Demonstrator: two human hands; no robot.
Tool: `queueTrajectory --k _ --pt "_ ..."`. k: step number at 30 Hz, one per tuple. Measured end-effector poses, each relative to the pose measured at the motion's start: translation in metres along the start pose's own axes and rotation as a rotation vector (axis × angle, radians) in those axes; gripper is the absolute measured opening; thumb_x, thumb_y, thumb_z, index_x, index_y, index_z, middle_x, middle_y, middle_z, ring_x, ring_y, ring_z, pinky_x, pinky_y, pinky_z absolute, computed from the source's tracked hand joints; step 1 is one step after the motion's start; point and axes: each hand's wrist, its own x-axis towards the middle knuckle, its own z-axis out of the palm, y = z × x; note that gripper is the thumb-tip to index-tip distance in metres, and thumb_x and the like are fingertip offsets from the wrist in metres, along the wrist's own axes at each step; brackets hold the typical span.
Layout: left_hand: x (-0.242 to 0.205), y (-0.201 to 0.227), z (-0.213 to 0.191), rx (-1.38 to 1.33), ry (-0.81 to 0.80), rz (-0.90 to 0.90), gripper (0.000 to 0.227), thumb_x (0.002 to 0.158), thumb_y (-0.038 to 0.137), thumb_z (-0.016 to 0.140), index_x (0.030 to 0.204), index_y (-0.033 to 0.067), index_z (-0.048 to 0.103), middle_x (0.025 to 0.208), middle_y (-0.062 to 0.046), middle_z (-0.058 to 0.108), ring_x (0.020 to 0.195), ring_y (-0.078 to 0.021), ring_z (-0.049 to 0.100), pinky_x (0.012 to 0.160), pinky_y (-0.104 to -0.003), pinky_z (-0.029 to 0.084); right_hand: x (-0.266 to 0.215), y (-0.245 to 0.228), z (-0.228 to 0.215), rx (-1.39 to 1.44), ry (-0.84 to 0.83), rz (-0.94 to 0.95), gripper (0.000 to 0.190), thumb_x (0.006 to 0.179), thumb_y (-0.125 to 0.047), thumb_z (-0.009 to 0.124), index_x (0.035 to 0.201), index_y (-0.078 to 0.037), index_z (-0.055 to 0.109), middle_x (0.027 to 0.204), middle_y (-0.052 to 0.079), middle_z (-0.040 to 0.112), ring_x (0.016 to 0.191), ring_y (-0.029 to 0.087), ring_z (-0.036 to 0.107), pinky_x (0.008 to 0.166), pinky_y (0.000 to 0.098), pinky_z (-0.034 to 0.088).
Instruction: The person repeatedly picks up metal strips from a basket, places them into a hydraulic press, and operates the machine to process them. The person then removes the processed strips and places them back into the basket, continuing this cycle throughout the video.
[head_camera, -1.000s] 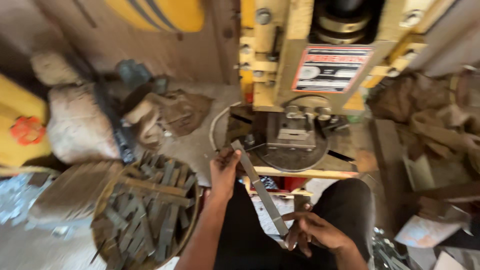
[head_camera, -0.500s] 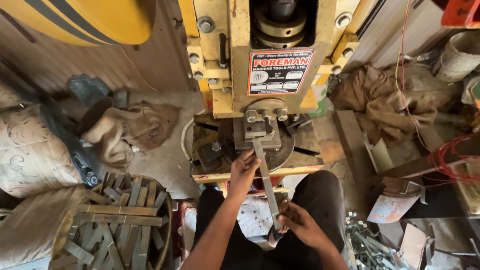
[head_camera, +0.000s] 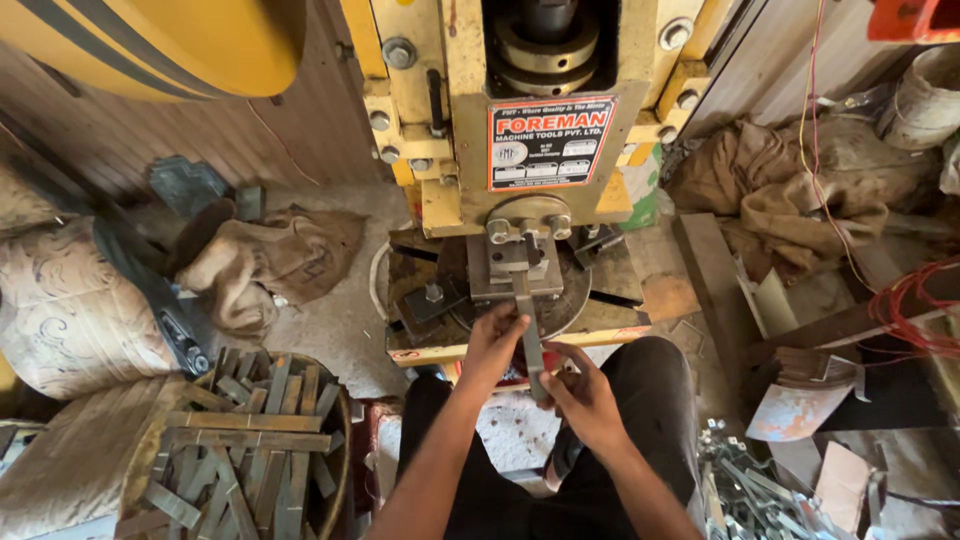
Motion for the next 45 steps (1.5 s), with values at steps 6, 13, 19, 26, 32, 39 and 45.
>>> queueTrajectory --k 6,13,19,26,32,39,45 --pt "0.029 0.006 -0.001 0.208 0.157 -0.007 0.017 0.094 0.015 0.072 0.100 -0.0008 0.072 0.075 -0.003 0.063 0.068 -0.0114 0.053 0.064 -0.030 0.044 0.029 -0.019 0.016 -0.002 -0.014 -0.053 0.054 0.095 -0.011 0.066 0.146 -0.005 0.052 0.084 0.004 0.073 0.069 0.009 0.068 0.064 0.0253 0.055" --pt "0.042 -0.007 -0.001 0.009 0.122 0.038 0.012 0.094 0.009 0.071 0.099 -0.0026 0.072 0.083 -0.001 0.068 0.075 -0.0090 0.057 0.069 -0.028 0.047 0.032 -0.021 0.014 -0.049 0.013 -0.037 0.055 0.094 -0.015 0.067 0.147 -0.008 0.053 0.074 0.003 0.071 0.062 0.010 0.066 0.058 0.0243 0.050" --pt "0.042 -0.005 0.000 -0.011 0.105 0.040 0.012 0.094 0.005 0.068 0.102 -0.0020 0.073 0.087 -0.001 0.072 0.078 -0.0092 0.061 0.071 -0.027 0.049 0.033 -0.020 0.014 -0.042 0.016 -0.023 0.056 0.094 -0.015 0.067 0.148 -0.008 0.053 0.070 0.003 0.069 0.062 0.010 0.067 0.058 0.0246 0.050" --pt "0.036 0.008 0.003 0.005 0.115 -0.005 0.012 0.095 0.007 0.068 0.102 -0.0017 0.072 0.088 0.000 0.072 0.078 -0.0084 0.060 0.072 -0.027 0.048 0.032 -0.021 0.014 -0.027 0.023 -0.037 0.055 0.095 -0.013 0.067 0.148 -0.007 0.054 0.073 0.003 0.070 0.063 0.009 0.065 0.059 0.0245 0.049" --pt "0.036 0.010 0.004 -0.030 0.105 0.014 0.012 0.094 0.008 0.069 0.100 -0.0027 0.072 0.082 0.001 0.066 0.074 -0.0089 0.054 0.067 -0.028 0.044 0.033 -0.018 0.013 0.019 0.022 -0.029 0.055 0.095 -0.013 0.065 0.148 -0.007 0.053 0.074 0.003 0.070 0.063 0.010 0.065 0.058 0.0257 0.050" --pt "0.037 0.008 0.004 0.047 0.140 0.006 0.012 0.093 0.010 0.069 0.096 -0.0012 0.071 0.077 0.002 0.066 0.071 -0.0071 0.055 0.065 -0.026 0.046 0.026 -0.016 0.012 0.022 -0.022 -0.083 0.059 0.095 -0.012 0.065 0.151 -0.004 0.048 0.071 0.005 0.068 0.064 0.011 0.062 0.061 0.0269 0.049" --pt "0.046 -0.014 -0.002 0.099 0.159 0.086 0.022 0.100 0.014 0.073 0.094 -0.0069 0.069 0.079 -0.001 0.061 0.073 -0.0097 0.050 0.065 -0.029 0.043 0.035 -0.003 0.020 0.169 0.049 -0.072 0.047 0.095 -0.008 0.064 0.140 -0.002 0.051 0.068 0.007 0.065 0.060 0.013 0.059 0.057 0.0286 0.049"
